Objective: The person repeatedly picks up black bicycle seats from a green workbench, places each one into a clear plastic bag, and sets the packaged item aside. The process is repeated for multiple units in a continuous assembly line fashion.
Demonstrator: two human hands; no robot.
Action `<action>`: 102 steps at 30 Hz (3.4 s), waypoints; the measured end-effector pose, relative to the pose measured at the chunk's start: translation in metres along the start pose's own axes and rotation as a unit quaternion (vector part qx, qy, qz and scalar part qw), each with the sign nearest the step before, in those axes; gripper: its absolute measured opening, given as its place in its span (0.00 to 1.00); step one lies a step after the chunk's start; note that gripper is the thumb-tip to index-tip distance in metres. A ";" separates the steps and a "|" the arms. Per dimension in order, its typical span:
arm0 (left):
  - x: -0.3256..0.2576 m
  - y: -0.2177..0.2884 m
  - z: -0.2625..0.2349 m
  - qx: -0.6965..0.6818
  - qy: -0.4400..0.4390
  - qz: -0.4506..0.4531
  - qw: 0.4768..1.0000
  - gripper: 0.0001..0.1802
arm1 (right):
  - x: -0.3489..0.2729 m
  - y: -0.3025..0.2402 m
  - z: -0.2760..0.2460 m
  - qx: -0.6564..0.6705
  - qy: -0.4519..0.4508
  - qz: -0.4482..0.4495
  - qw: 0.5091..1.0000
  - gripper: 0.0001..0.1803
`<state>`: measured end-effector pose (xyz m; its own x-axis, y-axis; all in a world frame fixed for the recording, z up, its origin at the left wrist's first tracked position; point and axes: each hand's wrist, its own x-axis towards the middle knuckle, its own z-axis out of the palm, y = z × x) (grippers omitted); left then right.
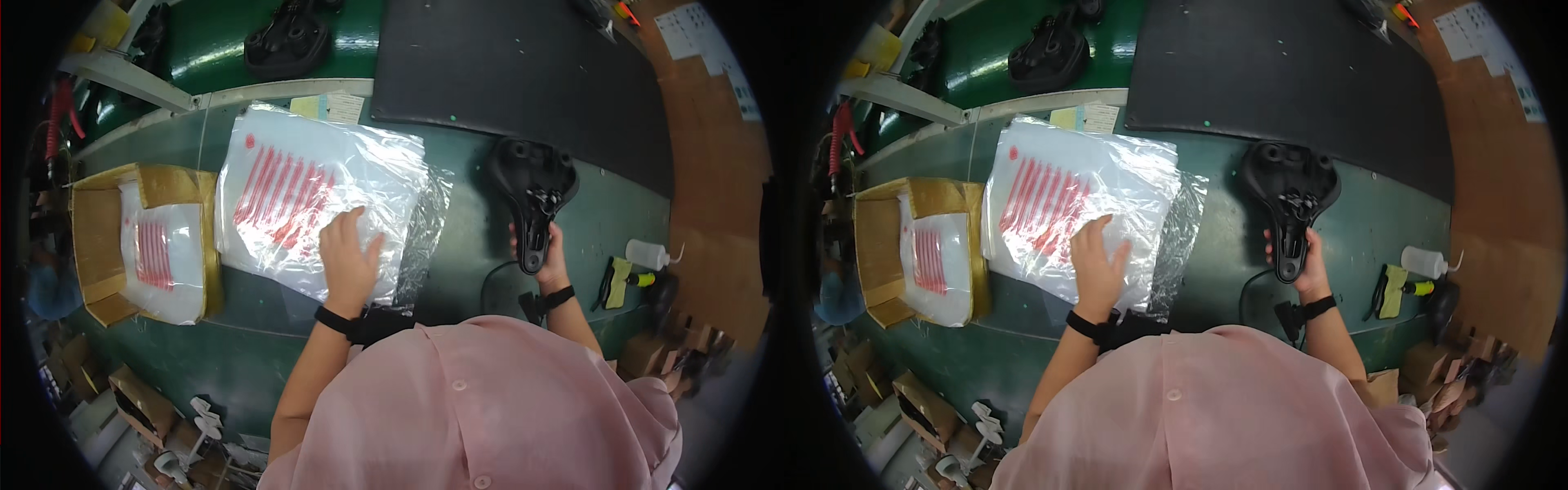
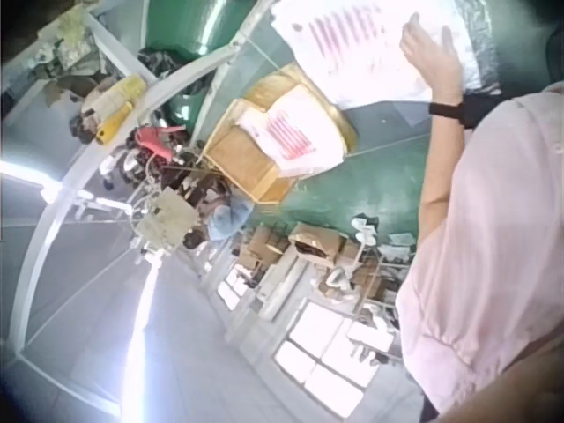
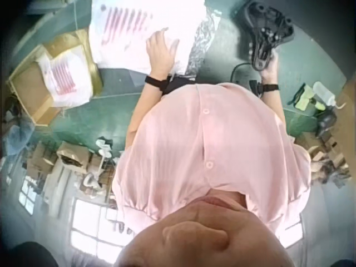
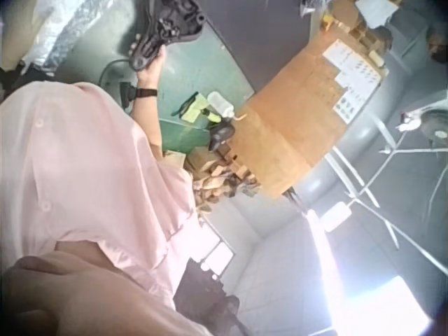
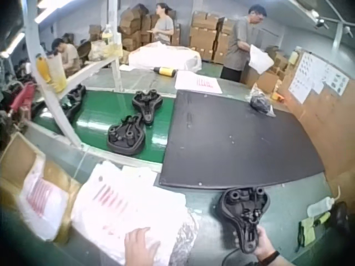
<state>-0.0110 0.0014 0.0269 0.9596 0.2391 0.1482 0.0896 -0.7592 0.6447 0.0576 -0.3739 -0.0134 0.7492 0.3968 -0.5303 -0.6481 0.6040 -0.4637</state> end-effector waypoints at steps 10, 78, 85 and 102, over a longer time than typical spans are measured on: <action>-0.032 -0.020 0.040 0.043 -0.057 -0.018 0.997 0.11 | -0.046 0.039 -0.024 -0.055 0.123 -0.094 0.986 0.19; -0.021 -0.054 0.011 -0.207 -0.270 0.022 0.940 0.23 | 0.375 -0.128 0.299 -0.782 -0.131 -0.428 0.434 0.41; -0.007 -0.098 -0.018 -0.236 -0.234 -0.013 0.943 0.19 | 0.498 -0.070 0.392 -0.855 -0.386 -0.336 0.082 0.48; 0.033 -0.009 -0.009 -0.038 -0.088 -0.048 0.994 0.29 | 0.278 0.011 0.288 -0.834 -0.210 -0.186 0.475 0.39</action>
<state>0.0173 0.0217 0.0327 0.9800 0.1937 -0.0459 0.1691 -0.6885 0.7053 0.2977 -0.0585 0.0385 0.5881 0.7916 -0.1660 0.5962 -0.5629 -0.5724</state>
